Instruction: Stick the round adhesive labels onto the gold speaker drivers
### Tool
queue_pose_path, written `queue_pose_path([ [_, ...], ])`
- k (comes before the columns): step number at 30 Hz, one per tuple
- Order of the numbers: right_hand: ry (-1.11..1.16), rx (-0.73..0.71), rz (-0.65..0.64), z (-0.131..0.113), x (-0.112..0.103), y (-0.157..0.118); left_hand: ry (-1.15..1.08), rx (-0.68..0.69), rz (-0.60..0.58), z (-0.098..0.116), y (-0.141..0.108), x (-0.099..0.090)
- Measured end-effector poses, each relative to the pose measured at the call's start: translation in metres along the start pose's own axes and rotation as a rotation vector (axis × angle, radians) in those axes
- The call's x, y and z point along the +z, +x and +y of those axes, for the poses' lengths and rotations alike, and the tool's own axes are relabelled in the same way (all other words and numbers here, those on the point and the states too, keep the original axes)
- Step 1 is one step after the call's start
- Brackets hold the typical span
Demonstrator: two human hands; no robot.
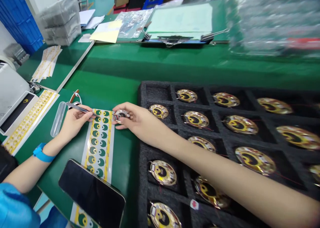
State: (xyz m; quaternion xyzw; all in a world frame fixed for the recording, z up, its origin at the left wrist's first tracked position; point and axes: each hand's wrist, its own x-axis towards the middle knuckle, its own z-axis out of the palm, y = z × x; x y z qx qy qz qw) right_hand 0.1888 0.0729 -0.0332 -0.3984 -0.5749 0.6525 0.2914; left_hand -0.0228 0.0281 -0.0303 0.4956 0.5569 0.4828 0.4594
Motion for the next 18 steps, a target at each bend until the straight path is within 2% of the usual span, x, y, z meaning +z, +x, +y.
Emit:
queue_pose_path([
  [3, 0.001, -0.006, 0.003, 0.005, 0.004, 0.026, -0.006, -0.01, -0.032, -0.007, 0.002, 0.001],
  [5, 0.01, 0.0, -0.006, 0.006, 0.005, 0.033, -0.012, -0.024, -0.048, -0.01, 0.004, 0.001],
  [12, 0.035, 0.021, -0.022, 0.006, 0.008, 0.03, -0.026, -0.079, -0.107, -0.005, 0.01, -0.002],
  [18, 0.031, -0.001, 0.087, 0.014, 0.01, 0.032, -0.044, -0.101, -0.106, -0.006, 0.01, -0.001],
])
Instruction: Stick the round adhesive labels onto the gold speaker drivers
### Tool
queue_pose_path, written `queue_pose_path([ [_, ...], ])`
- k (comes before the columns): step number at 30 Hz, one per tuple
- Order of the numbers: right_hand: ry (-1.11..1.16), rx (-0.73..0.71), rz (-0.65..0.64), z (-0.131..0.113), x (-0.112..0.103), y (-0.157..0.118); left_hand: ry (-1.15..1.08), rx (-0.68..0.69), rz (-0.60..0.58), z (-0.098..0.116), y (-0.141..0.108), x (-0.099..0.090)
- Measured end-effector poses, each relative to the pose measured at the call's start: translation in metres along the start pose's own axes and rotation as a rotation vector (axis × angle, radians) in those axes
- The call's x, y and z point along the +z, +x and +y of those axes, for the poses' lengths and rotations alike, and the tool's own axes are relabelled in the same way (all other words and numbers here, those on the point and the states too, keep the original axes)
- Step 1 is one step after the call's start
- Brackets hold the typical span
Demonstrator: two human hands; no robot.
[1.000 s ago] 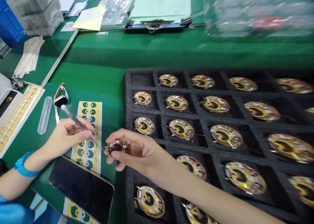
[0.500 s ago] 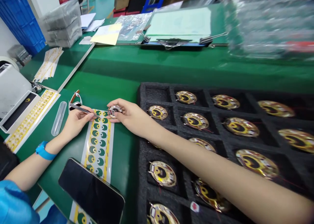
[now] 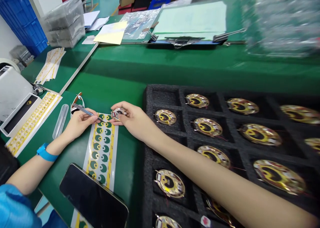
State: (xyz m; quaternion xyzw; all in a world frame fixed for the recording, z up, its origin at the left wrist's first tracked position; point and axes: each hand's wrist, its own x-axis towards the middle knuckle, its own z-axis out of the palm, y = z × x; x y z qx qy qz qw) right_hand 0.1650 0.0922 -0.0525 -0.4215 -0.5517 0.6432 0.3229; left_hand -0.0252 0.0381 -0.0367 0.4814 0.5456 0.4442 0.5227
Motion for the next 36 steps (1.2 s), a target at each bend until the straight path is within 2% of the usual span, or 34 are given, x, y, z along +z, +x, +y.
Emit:
queue_pose_path([
  [6, 0.006, 0.008, 0.07, 0.003, -0.001, 0.004, -0.098, 0.011, 0.025, 0.011, -0.008, 0.004],
  [11, 0.063, 0.043, -0.013, -0.017, 0.0, -0.002, -0.357, 0.013, 0.039, 0.036, -0.03, 0.01],
  [15, 0.109, 0.05, -0.114, -0.036, -0.007, -0.039, -0.408, -0.049, 0.042, 0.048, -0.045, 0.018],
  [18, 0.162, 0.064, -0.188, -0.034, -0.013, -0.076, -0.461, -0.125, 0.014, 0.052, -0.051, 0.025],
  [21, 0.227, 0.133, -0.255, -0.022, -0.015, -0.107, -0.465, -0.202, -0.027, 0.051, -0.058, 0.031],
  [24, 0.262, 0.216, -0.299, -0.012, -0.013, -0.122, -0.368, -0.226, -0.058, 0.047, -0.065, 0.04],
  [29, 0.427, 0.235, -0.288, -0.012, -0.01, -0.124, -0.272, -0.177, -0.053, 0.037, -0.071, 0.05],
  [36, 0.494, 0.202, -0.243, -0.018, -0.006, -0.125, -0.245, -0.168, -0.021, 0.032, -0.069, 0.05],
])
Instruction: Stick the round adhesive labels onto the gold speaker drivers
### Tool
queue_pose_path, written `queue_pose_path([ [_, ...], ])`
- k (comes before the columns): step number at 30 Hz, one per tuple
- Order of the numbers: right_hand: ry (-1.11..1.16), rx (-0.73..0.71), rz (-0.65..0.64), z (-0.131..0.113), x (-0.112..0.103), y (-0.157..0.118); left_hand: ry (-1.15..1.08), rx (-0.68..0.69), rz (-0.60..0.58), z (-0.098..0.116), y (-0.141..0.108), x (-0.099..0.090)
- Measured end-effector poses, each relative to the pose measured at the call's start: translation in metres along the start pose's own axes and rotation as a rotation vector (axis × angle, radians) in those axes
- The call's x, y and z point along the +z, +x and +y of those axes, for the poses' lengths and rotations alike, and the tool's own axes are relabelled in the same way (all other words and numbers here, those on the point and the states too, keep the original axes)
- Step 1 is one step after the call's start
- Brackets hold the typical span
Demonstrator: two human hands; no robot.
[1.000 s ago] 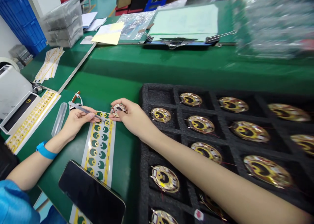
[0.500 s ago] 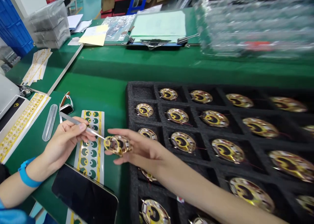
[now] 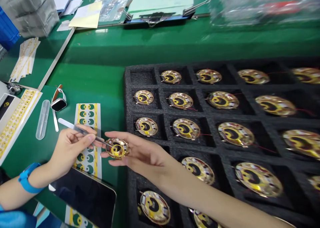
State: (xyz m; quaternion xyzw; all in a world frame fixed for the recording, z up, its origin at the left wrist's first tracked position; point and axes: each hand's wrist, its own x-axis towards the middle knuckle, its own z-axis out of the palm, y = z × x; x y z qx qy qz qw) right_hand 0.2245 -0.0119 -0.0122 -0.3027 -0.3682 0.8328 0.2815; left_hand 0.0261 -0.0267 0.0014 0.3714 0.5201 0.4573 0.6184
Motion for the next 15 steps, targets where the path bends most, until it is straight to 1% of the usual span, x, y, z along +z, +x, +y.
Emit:
queue_pose_path([
  [3, -0.019, -0.041, -0.015, 0.005, -0.002, -0.001, -0.006, 0.026, -0.04, -0.001, -0.001, -0.001],
  [7, -0.017, -0.161, -0.038, 0.019, -0.007, 0.0, -0.013, 0.052, -0.077, -0.002, -0.002, -0.001],
  [11, -0.083, -0.151, 0.0, 0.028, -0.01, -0.001, -0.009, 0.071, -0.08, -0.003, -0.002, -0.001],
  [15, -0.046, -0.165, -0.021, 0.028, -0.009, -0.004, 0.011, 0.095, -0.046, -0.002, -0.002, 0.0],
])
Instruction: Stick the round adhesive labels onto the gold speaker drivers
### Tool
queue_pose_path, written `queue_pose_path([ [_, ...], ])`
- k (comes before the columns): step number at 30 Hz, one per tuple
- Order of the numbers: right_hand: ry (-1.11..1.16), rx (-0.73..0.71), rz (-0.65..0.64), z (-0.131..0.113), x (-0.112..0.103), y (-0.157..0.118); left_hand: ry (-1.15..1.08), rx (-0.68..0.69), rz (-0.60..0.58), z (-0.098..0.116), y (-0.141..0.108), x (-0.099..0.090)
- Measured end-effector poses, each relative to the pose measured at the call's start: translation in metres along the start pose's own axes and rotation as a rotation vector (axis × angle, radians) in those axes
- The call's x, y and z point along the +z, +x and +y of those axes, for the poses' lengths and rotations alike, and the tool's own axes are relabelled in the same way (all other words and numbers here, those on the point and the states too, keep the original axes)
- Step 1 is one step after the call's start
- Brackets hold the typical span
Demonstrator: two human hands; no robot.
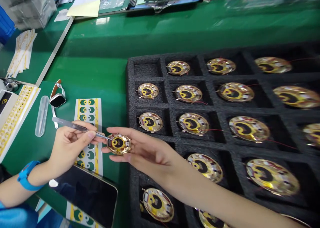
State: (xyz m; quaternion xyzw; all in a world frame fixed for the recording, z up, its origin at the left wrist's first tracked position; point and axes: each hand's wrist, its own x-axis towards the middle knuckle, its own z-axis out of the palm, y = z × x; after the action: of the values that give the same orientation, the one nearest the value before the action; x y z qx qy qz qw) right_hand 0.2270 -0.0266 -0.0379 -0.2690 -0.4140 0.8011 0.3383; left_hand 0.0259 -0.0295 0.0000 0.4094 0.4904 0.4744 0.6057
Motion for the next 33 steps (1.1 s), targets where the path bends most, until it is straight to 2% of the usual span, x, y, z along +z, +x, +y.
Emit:
queue_pose_path([
  [12, 0.117, -0.063, -0.034, -0.0009, 0.0013, 0.004, -0.019, -0.036, 0.057, -0.0014, -0.0034, 0.0037],
  [20, 0.027, -0.013, 0.03, -0.0021, 0.0018, 0.0035, 0.119, 0.057, 0.081, -0.0038, -0.0061, 0.0011],
  [26, -0.021, 0.031, 0.075, -0.0029, 0.0025, 0.0027, 0.174, 0.055, 0.11, -0.0043, -0.0065, 0.0023],
  [33, 0.047, -0.018, 0.038, -0.0037, 0.0028, 0.0025, 0.195, 0.109, 0.106, -0.0039, -0.0068, 0.0026],
])
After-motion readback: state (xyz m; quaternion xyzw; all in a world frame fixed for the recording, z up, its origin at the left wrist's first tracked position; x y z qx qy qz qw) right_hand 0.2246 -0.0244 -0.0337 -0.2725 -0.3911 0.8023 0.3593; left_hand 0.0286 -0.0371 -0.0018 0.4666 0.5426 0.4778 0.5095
